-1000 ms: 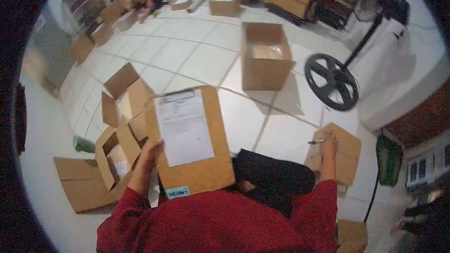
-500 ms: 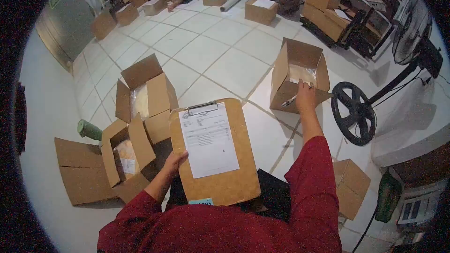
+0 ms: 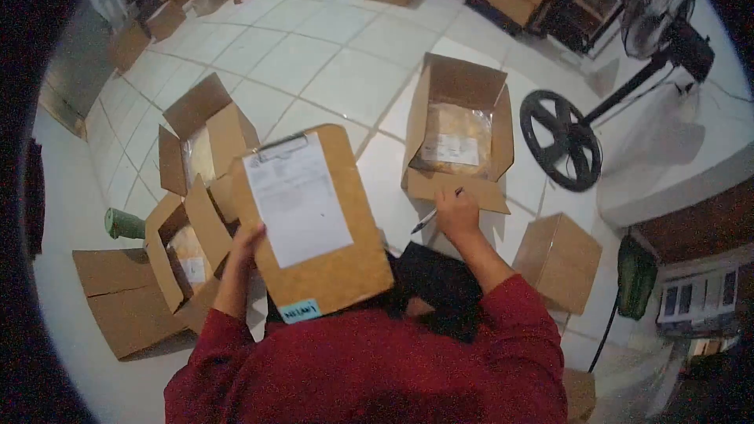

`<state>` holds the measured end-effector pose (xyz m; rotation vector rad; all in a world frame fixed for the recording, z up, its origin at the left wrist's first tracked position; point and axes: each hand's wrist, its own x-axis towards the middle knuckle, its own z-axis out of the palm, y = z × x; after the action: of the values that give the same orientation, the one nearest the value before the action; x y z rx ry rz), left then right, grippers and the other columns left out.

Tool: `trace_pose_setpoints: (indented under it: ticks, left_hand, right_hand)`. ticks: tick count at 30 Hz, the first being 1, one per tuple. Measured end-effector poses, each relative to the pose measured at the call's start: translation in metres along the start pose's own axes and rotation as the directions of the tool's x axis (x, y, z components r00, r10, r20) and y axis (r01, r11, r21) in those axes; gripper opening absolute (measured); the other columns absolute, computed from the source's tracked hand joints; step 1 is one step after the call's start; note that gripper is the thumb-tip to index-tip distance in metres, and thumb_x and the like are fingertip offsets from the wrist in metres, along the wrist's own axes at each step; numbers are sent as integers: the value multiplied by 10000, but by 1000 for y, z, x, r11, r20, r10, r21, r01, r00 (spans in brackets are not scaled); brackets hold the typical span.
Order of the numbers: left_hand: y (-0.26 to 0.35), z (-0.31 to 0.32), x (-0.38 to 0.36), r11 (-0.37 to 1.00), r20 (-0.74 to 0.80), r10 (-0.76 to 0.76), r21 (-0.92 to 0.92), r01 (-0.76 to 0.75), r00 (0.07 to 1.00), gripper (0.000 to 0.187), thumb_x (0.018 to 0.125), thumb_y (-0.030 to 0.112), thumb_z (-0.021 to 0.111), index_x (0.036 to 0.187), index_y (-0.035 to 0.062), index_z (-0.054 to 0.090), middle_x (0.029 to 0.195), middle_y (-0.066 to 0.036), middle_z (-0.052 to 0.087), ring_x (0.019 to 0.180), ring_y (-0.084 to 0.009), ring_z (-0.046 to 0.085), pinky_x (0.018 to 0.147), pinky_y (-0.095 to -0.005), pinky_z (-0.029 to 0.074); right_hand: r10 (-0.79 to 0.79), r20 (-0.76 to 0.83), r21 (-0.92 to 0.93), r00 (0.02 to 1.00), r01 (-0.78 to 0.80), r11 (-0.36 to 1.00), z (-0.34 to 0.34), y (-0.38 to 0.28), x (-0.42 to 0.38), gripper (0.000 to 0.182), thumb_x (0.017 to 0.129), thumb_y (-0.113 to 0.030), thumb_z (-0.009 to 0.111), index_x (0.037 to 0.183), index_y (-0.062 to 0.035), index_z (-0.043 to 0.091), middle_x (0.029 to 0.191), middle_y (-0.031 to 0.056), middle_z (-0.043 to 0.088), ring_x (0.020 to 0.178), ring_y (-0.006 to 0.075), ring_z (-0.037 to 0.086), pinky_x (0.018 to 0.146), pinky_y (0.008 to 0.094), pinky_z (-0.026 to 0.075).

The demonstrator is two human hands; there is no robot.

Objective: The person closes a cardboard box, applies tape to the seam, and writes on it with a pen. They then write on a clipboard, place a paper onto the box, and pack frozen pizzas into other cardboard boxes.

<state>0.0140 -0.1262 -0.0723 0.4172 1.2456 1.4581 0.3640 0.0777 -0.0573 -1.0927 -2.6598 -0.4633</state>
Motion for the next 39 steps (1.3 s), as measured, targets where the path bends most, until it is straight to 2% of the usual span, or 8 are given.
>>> trace_pose_setpoints:
  ticks: [11,15,22,29,30,32,36,39]
  left_hand:
    - [31,-33,-43,975,-40,-187,113,190,982,464,721,102,576,1125,-13,379,1041,-136,502,922,-248,511,788,-388,427]
    - [35,-29,-56,959,-15,-202,198,201,979,456,724,133,583,1113,-14,396,1031,-132,507,911,-249,508,777,-382,425]
    - [33,0,-56,932,-153,-253,226,283,955,409,746,196,587,1056,-34,452,989,-127,531,856,-231,536,750,-355,442]
    - [32,1,-53,843,-366,169,535,59,915,576,777,192,552,1214,22,219,1090,-172,437,1005,-256,437,819,-333,380]
    - [36,1,-51,844,-376,173,532,59,910,576,777,192,552,1214,22,219,1090,-172,437,1005,-256,437,819,-333,380]
    - [45,17,-49,193,-7,829,942,-274,559,484,761,139,551,1172,43,313,1064,-171,444,1028,-269,415,865,-343,334]
    - [60,125,-39,213,404,699,671,-711,590,335,700,39,552,1022,23,463,1042,-132,468,995,-276,434,867,-358,323]
    - [21,208,-11,-186,873,350,420,-888,340,293,736,223,547,1004,109,516,1099,-96,456,1097,-276,366,932,-456,245]
  right_hand:
    - [82,299,675,951,-271,686,-107,-20,-112,141,706,-164,546,802,-62,557,733,103,548,686,243,557,583,348,438]
    - [877,122,648,465,-707,284,-68,99,-152,199,739,-140,500,879,-3,537,799,155,580,765,267,560,658,341,424]
    - [962,237,-148,-136,-984,-103,-2,181,-235,395,734,-227,487,1056,-5,433,1026,226,487,957,375,473,787,421,394]
    - [980,195,-202,-50,-979,-10,1,190,-239,423,754,-284,484,1100,-44,448,1046,206,486,1022,345,434,837,408,355]
    - [975,113,-5,189,-982,191,10,208,-244,425,749,-256,506,1106,-35,442,1057,212,472,1011,352,438,838,419,355]
    - [870,-48,273,491,-831,485,-10,200,-209,415,748,-222,540,1102,-26,448,1056,198,468,966,326,465,805,407,384]
    - [588,236,869,774,-439,228,-110,80,-44,306,811,-149,486,1094,-33,461,1016,93,490,835,129,500,637,217,447]
    - [253,437,842,863,-491,224,-98,32,29,366,793,-230,518,1076,-4,468,962,105,531,802,155,521,659,257,446]
